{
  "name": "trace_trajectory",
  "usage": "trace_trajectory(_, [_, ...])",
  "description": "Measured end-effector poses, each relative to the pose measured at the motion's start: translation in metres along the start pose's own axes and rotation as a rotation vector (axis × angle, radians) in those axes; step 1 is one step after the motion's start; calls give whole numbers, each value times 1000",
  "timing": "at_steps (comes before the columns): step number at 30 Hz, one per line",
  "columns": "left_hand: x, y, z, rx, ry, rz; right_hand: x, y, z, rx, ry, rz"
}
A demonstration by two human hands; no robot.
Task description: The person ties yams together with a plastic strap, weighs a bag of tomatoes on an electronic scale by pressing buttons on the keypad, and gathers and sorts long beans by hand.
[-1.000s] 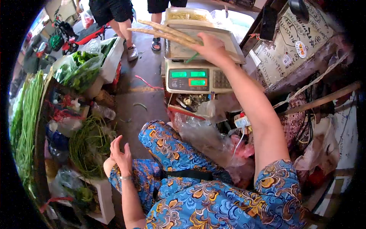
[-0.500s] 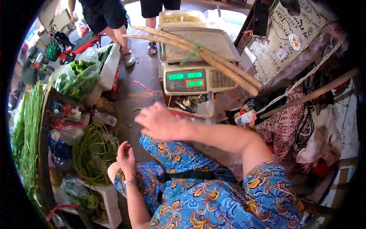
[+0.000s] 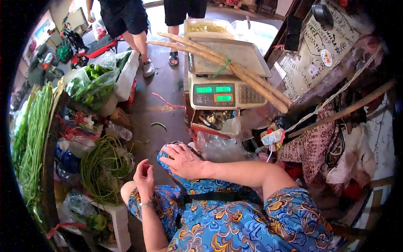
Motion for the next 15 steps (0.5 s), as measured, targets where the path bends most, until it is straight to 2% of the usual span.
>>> trace_trajectory(8, [2, -4, -6, 64, 15, -11, 2, 1, 13, 0, 57, -4])
trace_trajectory(13, [6, -4, -7, 44, 33, 53, -14, 4, 3, 45, 117, 29])
trace_trajectory(14, [3, -4, -6, 35, 12, 51, -11, 10, -51, 271, 47, 182])
trace_trajectory(15, [1, -7, -5, 24, -13, 41, -31, 8, -70, 98, 18, 228])
Point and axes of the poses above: each hand's wrist, its own y-axis towards the middle knuckle, its own z-axis out of the palm, x = y × z, the point moved 2 cm from there along y, towards the middle knuckle, and after that the axes turned 14 degrees about x, right-handed, at the moved point
